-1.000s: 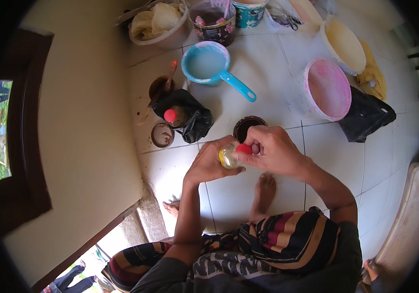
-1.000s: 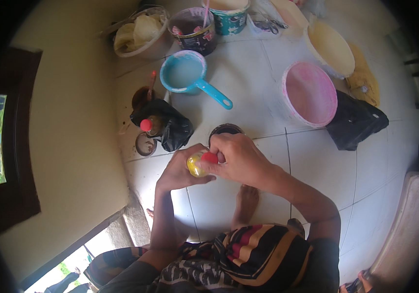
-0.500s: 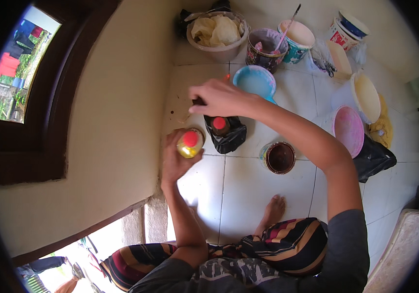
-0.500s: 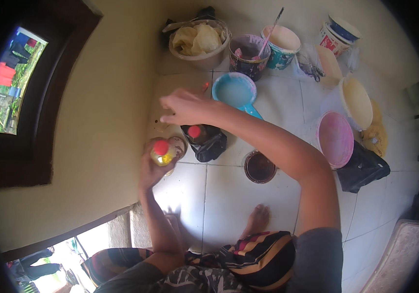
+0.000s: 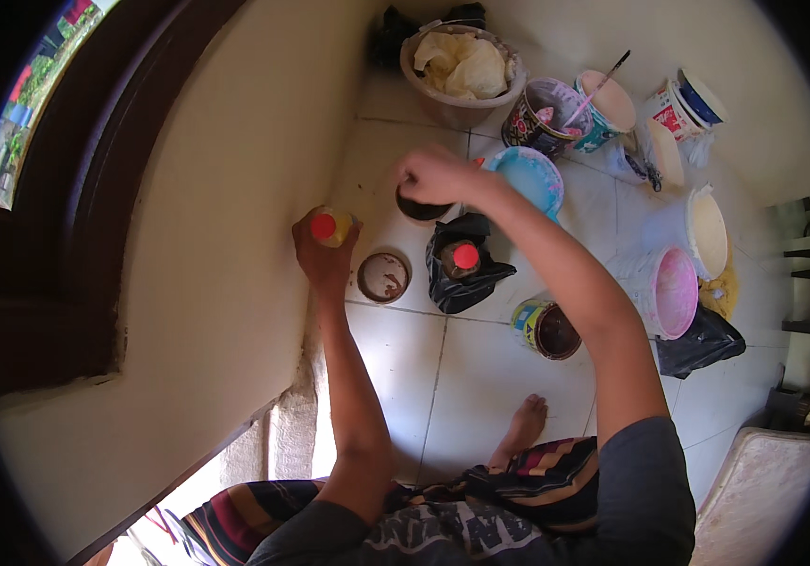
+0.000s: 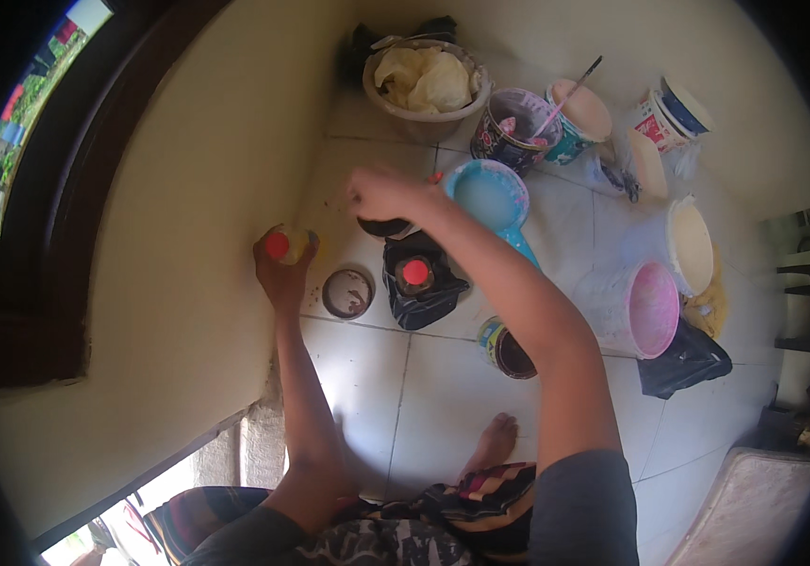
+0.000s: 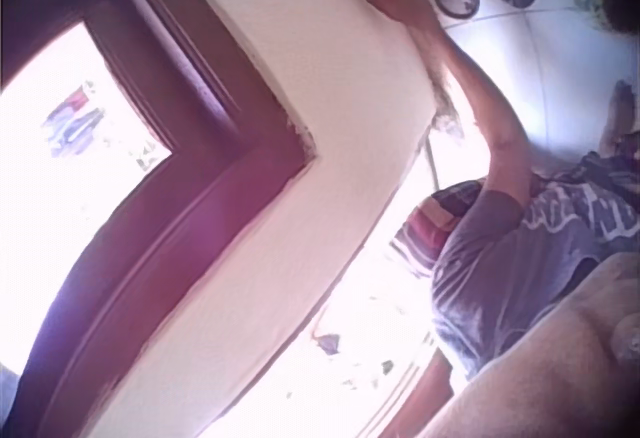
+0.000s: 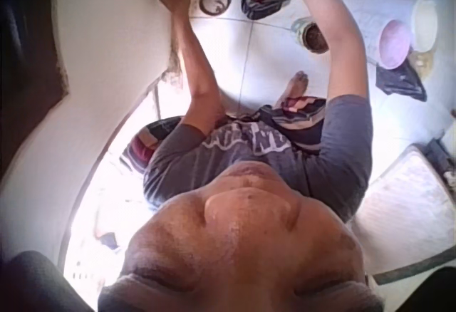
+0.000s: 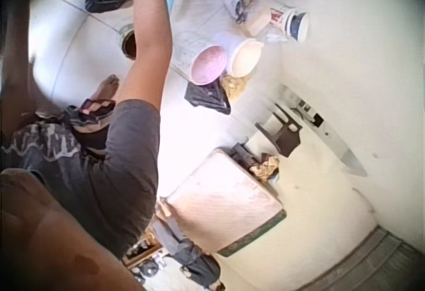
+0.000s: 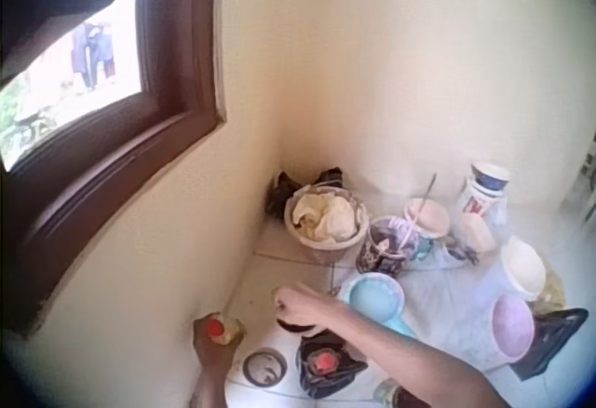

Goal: The person pours yellow paint into a small container of brown paint, stirs the mixture with a wooden stick, and then uses a brush to apply the paint to a piece of paper.

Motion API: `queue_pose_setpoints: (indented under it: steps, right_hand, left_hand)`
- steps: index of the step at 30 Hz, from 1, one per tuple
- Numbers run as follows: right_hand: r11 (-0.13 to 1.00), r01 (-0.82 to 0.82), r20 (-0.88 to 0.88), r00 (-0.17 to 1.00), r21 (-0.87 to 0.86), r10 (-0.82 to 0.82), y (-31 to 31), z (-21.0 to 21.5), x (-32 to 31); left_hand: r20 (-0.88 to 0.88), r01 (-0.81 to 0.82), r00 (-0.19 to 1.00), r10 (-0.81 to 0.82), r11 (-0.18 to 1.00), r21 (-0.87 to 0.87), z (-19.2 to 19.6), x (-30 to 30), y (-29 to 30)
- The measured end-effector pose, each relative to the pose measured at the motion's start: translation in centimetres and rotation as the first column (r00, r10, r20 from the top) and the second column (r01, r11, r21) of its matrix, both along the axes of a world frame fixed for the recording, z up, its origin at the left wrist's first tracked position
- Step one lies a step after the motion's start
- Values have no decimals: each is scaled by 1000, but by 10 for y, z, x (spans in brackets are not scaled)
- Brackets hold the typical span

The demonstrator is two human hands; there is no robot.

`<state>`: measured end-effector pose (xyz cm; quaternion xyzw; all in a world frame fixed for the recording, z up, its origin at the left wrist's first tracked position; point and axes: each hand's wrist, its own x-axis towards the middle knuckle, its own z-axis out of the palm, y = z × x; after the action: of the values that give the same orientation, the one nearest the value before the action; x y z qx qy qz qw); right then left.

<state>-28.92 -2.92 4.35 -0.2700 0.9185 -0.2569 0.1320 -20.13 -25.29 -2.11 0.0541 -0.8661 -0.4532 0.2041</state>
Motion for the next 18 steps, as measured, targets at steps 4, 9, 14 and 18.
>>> queue_pose_setpoints:
  steps: [4,9,14,18]
  right_hand:
    - [943,191,1,980,-271,-198,42,12,8]
    - [873,305,47,949,-381,-311,61,-7,37]
    - [876,299,-36,941,-379,-337,63,-4,53]
    - [743,404,-22,872,-534,-489,76,-20,57]
  left_hand:
    - [-62,47,997,-35,978,203,-27,-23,-2]
    - [65,51,996,-59,990,131,-25,-28,9]
    - [-91,-37,995,33,998,-42,-26,-13,14]
    - [-84,-153,983,164,981,116,-20,30,39]
